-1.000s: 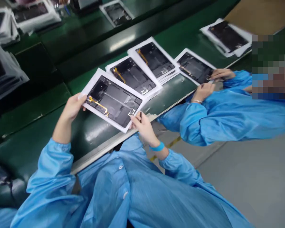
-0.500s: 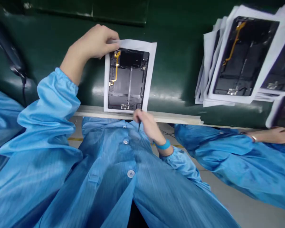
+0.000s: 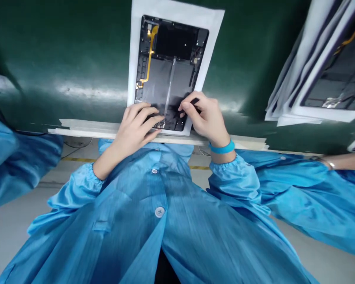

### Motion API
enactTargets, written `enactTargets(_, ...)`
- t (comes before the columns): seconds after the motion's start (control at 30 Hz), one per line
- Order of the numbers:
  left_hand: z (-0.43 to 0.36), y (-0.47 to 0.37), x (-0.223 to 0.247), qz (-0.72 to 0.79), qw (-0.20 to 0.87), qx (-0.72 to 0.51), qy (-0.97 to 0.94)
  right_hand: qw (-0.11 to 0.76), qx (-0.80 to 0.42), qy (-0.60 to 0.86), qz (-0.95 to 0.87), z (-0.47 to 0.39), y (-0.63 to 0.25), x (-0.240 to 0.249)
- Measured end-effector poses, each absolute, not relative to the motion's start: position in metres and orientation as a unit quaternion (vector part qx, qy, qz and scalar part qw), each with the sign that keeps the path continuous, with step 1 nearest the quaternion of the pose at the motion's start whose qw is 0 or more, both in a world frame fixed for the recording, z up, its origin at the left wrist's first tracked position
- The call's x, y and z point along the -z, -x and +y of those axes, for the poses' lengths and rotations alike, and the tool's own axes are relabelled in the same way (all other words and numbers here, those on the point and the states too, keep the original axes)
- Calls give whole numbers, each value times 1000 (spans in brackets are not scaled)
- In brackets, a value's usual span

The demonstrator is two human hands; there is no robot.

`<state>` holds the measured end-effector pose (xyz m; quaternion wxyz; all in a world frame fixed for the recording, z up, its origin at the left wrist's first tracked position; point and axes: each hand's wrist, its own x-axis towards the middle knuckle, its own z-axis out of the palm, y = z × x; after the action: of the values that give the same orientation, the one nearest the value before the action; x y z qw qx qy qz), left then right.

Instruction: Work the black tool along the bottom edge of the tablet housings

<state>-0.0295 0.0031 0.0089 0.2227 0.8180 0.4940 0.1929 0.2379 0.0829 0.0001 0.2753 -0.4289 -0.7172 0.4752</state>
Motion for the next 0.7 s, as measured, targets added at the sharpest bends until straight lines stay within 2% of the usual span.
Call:
enactTargets(0.27, 12, 23, -4, 478, 156, -158, -850, 260, -505, 426, -704, 84, -240, -6)
enactTargets(0.4, 14, 24, -4, 431, 78, -187, -879, 265, -498, 425, -708, 85, -240, -4)
enactTargets(0.5, 20, 29, -5, 387, 34, -176, -905, 304, -488, 431, -695, 81, -244, 0)
enactTargets(0.6, 28, 35, -8, 344, 33, -164, -924, 357, -460, 444, -682, 74, -251, 6)
enactTargets(0.7, 36, 38, -11, 308, 25, -161, -937, 365, -427, 432, -706, 69, -255, 9)
